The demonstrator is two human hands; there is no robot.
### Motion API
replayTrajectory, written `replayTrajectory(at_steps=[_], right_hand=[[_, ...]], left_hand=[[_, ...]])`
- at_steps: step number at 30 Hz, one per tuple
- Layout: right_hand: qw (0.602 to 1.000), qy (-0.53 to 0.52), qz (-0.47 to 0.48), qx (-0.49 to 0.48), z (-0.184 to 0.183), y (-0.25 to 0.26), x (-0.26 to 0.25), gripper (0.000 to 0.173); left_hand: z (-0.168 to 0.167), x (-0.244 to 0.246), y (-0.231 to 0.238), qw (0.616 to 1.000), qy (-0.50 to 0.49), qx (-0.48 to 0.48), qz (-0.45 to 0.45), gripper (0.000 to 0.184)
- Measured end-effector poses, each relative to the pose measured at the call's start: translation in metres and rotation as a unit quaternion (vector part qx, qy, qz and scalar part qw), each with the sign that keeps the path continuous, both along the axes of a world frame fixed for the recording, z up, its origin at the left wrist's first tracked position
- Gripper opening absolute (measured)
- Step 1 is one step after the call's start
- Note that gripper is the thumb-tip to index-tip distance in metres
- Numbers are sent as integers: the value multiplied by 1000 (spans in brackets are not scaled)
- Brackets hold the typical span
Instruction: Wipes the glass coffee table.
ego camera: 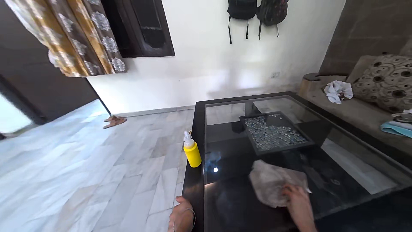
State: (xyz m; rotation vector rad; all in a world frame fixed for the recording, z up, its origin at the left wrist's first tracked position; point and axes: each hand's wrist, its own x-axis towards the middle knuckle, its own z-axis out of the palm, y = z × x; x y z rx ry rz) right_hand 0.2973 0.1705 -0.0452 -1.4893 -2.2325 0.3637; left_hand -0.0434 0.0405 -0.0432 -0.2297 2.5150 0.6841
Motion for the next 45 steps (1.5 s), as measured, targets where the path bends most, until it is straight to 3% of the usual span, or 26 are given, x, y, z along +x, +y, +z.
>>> replayTrajectory(at_steps=[5, 9, 12, 15, 16, 21, 25, 28, 34, 40, 45], right_hand=[[962, 85, -258, 27, -12, 17, 58, 30], [962, 80, -259, -41, 2, 3, 30, 38], [976, 37, -184, -112, 18, -13, -17, 40], [987, 16, -11, -158, 28, -39, -63, 41], [985, 17, 55, -165, 29, -50, -77, 42], [928, 57, 350, -113, 9, -101, -118, 39], [910, 83, 386, -127, 8, -102, -117, 32], [940, 77, 307, -125, 11, -65, -92, 27], [996, 51, -10, -67, 8, -3, -17, 27], [937, 118, -329, 9, -18, 17, 63, 18], [891, 179, -414, -49, -1, 10, 45, 49]], left_hand=[[-9, -7, -5, 998, 11, -26, -51, 87], [-8, -4, -1, 999, 16, -41, -20, 81], [-10, -4, 0, 999, 21, -27, -17, 83], [-18, -7, -2, 997, 53, -46, -33, 82], [-6, -4, -5, 997, 37, -33, -53, 82], [2, 4, -6, 998, 38, -13, -48, 82], [2, 6, -10, 995, 52, -22, -86, 80], [-3, -2, -6, 998, 28, -23, -47, 82], [3, -1, -5, 999, 7, -27, -29, 80], [-6, -3, -1, 1000, 18, -6, 0, 82], [-2, 2, -1, 1000, 17, 2, 4, 84]])
